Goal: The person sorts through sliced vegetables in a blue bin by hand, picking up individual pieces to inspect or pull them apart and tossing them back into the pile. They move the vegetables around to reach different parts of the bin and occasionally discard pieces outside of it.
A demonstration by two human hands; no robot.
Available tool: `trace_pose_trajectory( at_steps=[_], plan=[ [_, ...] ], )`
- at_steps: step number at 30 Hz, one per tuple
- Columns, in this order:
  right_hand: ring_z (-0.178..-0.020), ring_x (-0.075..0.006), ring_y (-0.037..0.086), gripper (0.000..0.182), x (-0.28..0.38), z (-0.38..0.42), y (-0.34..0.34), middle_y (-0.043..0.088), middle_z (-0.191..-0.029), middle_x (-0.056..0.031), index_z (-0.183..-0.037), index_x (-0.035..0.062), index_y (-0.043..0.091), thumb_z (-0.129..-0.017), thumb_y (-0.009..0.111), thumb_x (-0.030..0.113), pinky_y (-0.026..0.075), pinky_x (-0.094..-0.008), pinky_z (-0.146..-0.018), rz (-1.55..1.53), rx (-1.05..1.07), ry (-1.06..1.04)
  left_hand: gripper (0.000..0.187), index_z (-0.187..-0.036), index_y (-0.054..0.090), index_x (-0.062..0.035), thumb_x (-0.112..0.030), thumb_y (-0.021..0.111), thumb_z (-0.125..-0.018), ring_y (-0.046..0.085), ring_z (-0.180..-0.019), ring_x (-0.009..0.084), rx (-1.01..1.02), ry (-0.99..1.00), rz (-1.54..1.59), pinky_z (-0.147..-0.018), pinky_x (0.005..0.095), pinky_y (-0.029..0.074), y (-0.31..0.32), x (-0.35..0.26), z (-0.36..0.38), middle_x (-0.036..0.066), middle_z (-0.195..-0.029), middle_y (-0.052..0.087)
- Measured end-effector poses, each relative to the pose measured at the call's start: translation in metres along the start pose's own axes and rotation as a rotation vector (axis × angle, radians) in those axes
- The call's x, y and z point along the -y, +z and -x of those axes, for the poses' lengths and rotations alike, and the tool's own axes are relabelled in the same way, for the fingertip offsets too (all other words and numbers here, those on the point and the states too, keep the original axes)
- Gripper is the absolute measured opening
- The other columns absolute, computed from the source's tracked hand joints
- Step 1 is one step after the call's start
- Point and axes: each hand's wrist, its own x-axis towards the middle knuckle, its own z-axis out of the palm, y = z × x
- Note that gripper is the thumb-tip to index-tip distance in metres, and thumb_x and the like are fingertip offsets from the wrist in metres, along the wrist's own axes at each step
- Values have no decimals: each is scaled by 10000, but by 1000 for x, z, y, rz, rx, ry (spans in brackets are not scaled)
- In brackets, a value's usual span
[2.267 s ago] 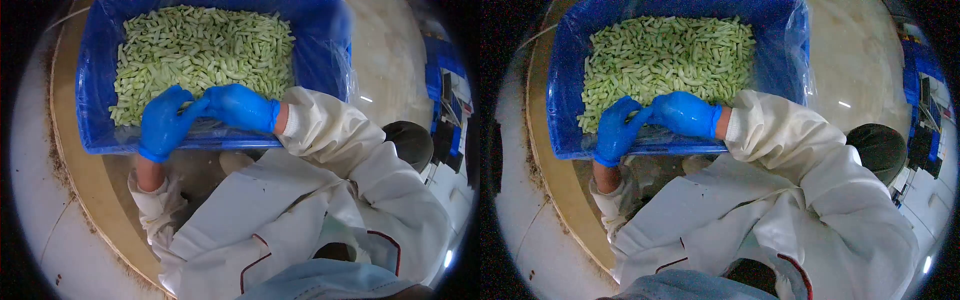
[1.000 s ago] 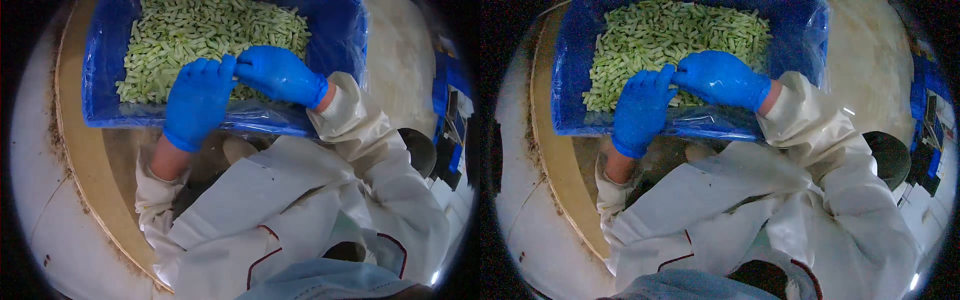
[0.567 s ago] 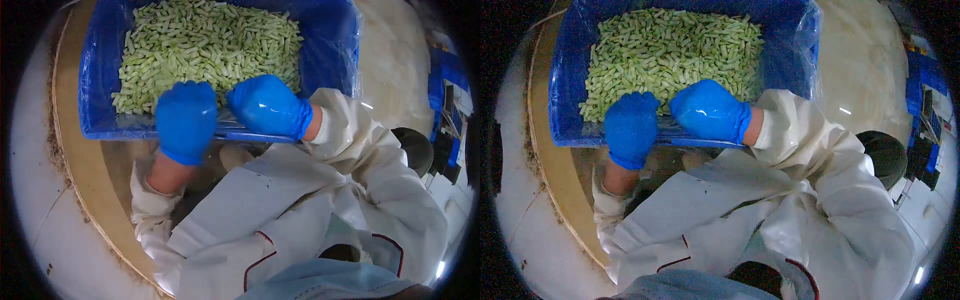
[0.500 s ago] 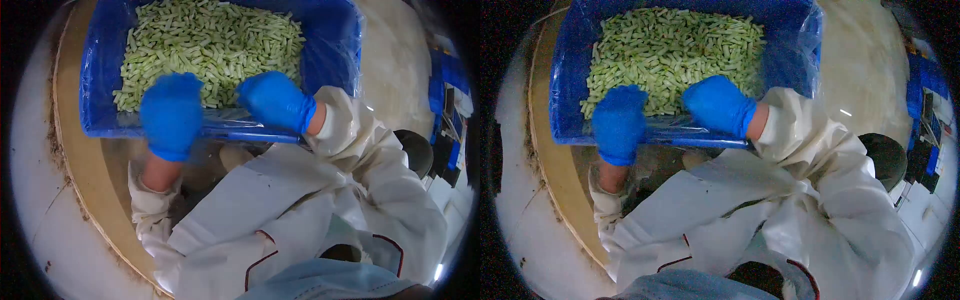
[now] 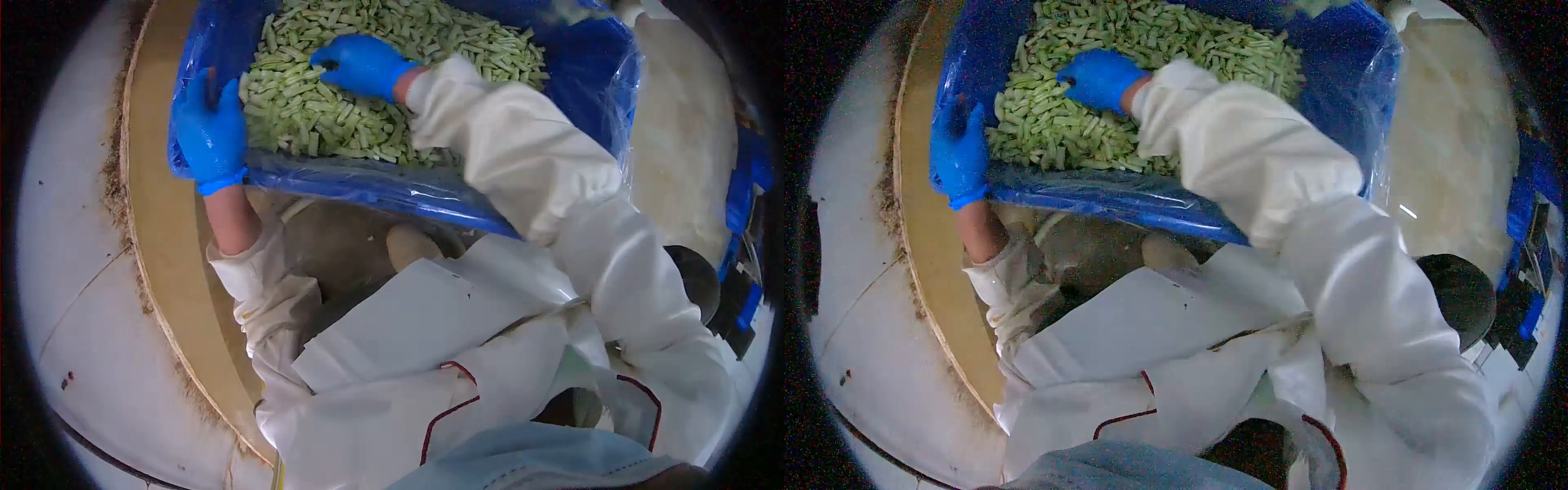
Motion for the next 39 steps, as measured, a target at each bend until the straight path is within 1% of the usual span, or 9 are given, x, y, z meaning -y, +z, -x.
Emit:
trace_pose_trajectory(
  at_steps=[6, 17, 22, 28, 30, 32, 35, 37, 39],
  plan=[
    [-839, -318, 580, 274, -11, 40, -16, 612, -937, -112, -1012, 166, 639, -769, 574, 274, 475, -415, -700, 319, 368, 232, 276, -989, 617, 6, -176, 629, -782, 618, -843, 290, 69, -126, 59, -727, 350, 468, -9, -22, 8, 189, -939, 632],
    [-1258, -277, 327, 584, -45, 87, -34, 393, -1337, -76, -1266, 475, 355, -729, 581, 508, 266, -600, -959, 563, 345, -326, 262, -949, 634, -18, -232, 599, -801, 625, -826, 307, 196, -144, -91, -707, 354, 470, -8, -32, 10, 189, -906, 635],
    [-1068, -298, 475, 533, -143, 8, 10, 407, -1262, -107, -1271, 285, 397, -777, 585, 350, 361, -518, -881, 53, -37, -21, 342, -987, 637, -36, -321, 579, -807, 615, -854, 332, 244, -152, -175, -740, 373, 463, -7, -25, 9, 198, -915, 629],
    [-592, -205, 535, 284, -105, 42, -111, 602, -756, -115, -1003, 18, 578, -816, 567, 231, 454, -346, -550, 318, -243, -216, 368, -979, 641, -40, -357, 575, -804, 605, -852, 349, 268, -120, -207, -742, 376, 462, -7, -21, 8, 199, -906, 626],
    [-1110, -351, 491, 618, -120, 100, -117, 412, -1308, -166, -1355, 237, 327, -789, 568, 301, 404, -525, -889, 413, 462, 610, 360, -964, 644, -46, -360, 578, -801, 606, -841, 346, 292, -150, -205, -733, 379, 463, -8, -27, 7, 191, -894, 629],
    [-1041, -420, 505, 819, -99, 148, -101, 398, -1218, -352, -1376, 59, 225, -701, 643, 260, 434, -425, -869, 569, 514, 730, 351, -949, 647, -51, -362, 579, -800, 607, -829, 345, 310, -155, -199, -723, 383, 463, -6, -27, 7, 185, -882, 631],
    [-1101, -431, 466, 869, -117, 160, -20, 395, -1268, -299, -1398, 74, 173, -731, 634, 388, 391, -559, -882, 649, 201, 946, 338, -931, 648, -60, -364, 576, -801, 606, -817, 349, 326, -125, -194, -714, 388, 463, -3, -23, 5, 183, -866, 630],
    [-1121, -424, 454, 985, -90, 139, -25, 357, -1301, -302, -1396, 33, 123, -681, 678, 422, 353, -523, -946, 854, 405, 538, 334, -927, 647, -65, -367, 570, -805, 604, -820, 356, 330, -111, -207, -713, 392, 462, -2, -24, 4, 186, -861, 628],
    [-1133, -378, 464, 901, -58, 95, -29, 410, -1283, -261, -1368, 3, 222, -700, 660, 420, 347, -436, -980, 32, -23, 569, 334, -930, 646, -69, -369, 562, -810, 601, -829, 361, 381, -121, -234, -712, 395, 461, -3, -25, 4, 196, -858, 622]
  ],
)
